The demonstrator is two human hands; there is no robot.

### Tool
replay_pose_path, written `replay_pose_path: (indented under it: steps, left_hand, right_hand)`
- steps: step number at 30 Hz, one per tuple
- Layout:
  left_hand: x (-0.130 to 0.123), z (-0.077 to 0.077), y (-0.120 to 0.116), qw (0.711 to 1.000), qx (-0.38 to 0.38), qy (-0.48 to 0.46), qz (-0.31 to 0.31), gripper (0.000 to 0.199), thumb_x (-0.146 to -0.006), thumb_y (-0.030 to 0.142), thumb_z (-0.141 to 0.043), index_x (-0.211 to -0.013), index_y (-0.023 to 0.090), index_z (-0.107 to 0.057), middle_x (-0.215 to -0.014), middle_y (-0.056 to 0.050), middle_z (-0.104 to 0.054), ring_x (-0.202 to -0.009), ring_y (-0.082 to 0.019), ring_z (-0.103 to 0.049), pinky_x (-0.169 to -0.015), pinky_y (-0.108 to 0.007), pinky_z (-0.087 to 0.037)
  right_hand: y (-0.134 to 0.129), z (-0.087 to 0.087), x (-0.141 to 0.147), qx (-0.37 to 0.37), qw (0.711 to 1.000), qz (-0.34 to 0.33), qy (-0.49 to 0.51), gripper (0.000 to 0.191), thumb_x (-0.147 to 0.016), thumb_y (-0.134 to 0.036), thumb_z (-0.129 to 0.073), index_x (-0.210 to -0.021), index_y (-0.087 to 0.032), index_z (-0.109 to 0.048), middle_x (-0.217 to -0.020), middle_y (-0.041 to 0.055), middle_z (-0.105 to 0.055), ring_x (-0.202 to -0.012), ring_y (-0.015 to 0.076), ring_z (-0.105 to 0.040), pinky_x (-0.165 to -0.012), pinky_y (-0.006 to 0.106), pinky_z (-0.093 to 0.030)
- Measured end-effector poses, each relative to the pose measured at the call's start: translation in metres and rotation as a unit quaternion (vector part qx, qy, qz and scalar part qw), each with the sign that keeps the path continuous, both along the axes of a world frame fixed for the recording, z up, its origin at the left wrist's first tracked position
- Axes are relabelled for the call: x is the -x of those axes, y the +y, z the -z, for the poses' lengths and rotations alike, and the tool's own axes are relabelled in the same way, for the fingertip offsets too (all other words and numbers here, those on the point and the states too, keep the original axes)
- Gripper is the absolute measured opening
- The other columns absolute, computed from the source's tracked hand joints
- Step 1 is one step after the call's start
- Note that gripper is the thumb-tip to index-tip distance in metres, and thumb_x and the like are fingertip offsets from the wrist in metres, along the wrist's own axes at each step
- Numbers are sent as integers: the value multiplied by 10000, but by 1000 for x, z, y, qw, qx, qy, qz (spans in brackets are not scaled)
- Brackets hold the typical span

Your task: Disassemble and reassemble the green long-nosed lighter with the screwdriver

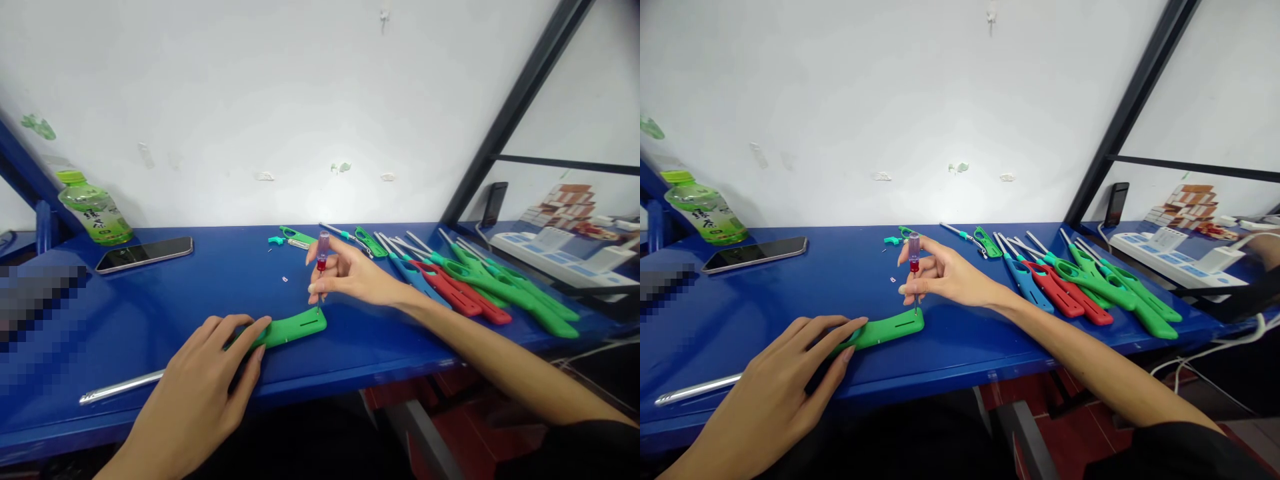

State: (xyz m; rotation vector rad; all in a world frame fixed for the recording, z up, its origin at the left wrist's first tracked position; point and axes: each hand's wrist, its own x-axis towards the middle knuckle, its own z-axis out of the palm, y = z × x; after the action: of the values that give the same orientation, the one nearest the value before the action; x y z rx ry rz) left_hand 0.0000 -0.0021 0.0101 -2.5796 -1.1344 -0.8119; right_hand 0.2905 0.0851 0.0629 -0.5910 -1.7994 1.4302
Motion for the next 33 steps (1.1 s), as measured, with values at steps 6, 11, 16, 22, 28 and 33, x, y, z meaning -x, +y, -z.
replay_pose_path:
  steps: [6,11,16,22,28,33]
  left_hand:
    - [-1,-1,-1,1000,-2,1,4,351,-1133,295,-499,-1450,210,-625,-1248,-100,-686,-1048,-297,-633,-926,-475,-518]
    - [-1,-1,0,1000,2,-6,2,349,-1136,306,-500,-1450,222,-626,-1252,-96,-692,-1038,-290,-639,-916,-467,-522]
    - [0,0,1,1000,11,-9,13,347,-1136,305,-508,-1454,241,-631,-1264,-84,-700,-1059,-287,-644,-954,-477,-525]
    - [-1,-3,0,999,24,-20,21,346,-1159,337,-469,-1406,262,-699,-1238,-64,-729,-1025,-263,-665,-943,-440,-557]
    - [-3,-3,2,998,39,-39,8,353,-1168,406,-474,-1376,262,-720,-1231,-65,-751,-1025,-274,-676,-908,-443,-574]
    - [-1,-3,2,996,47,-74,5,336,-1165,454,-497,-1344,277,-719,-1216,-48,-757,-1006,-255,-701,-911,-437,-565]
  right_hand:
    - [-9,0,-1,-86,994,59,-39,795,-891,-225,-897,-1558,-291,-469,-833,-48,-743,-818,221,-840,-785,363,-693]
    - [-10,2,-2,-175,979,80,-70,867,-919,-263,-884,-1648,-354,-423,-835,-61,-729,-847,231,-839,-872,435,-701]
    - [-7,-2,-1,-211,976,61,-7,362,-1031,-265,-755,-1381,-289,-666,-1288,52,-749,-1192,208,-775,-978,360,-653]
    - [-7,-8,0,-132,988,59,57,313,-979,-239,-819,-1280,-252,-732,-1149,20,-784,-865,142,-823,-768,262,-659]
    - [-11,-14,-5,-137,986,78,59,332,-897,-281,-912,-1219,-260,-830,-1046,12,-815,-804,134,-787,-668,232,-625]
    - [-8,-17,-10,-125,987,21,95,197,-1032,-288,-775,-1206,-325,-861,-1111,30,-850,-988,161,-810,-735,237,-642]
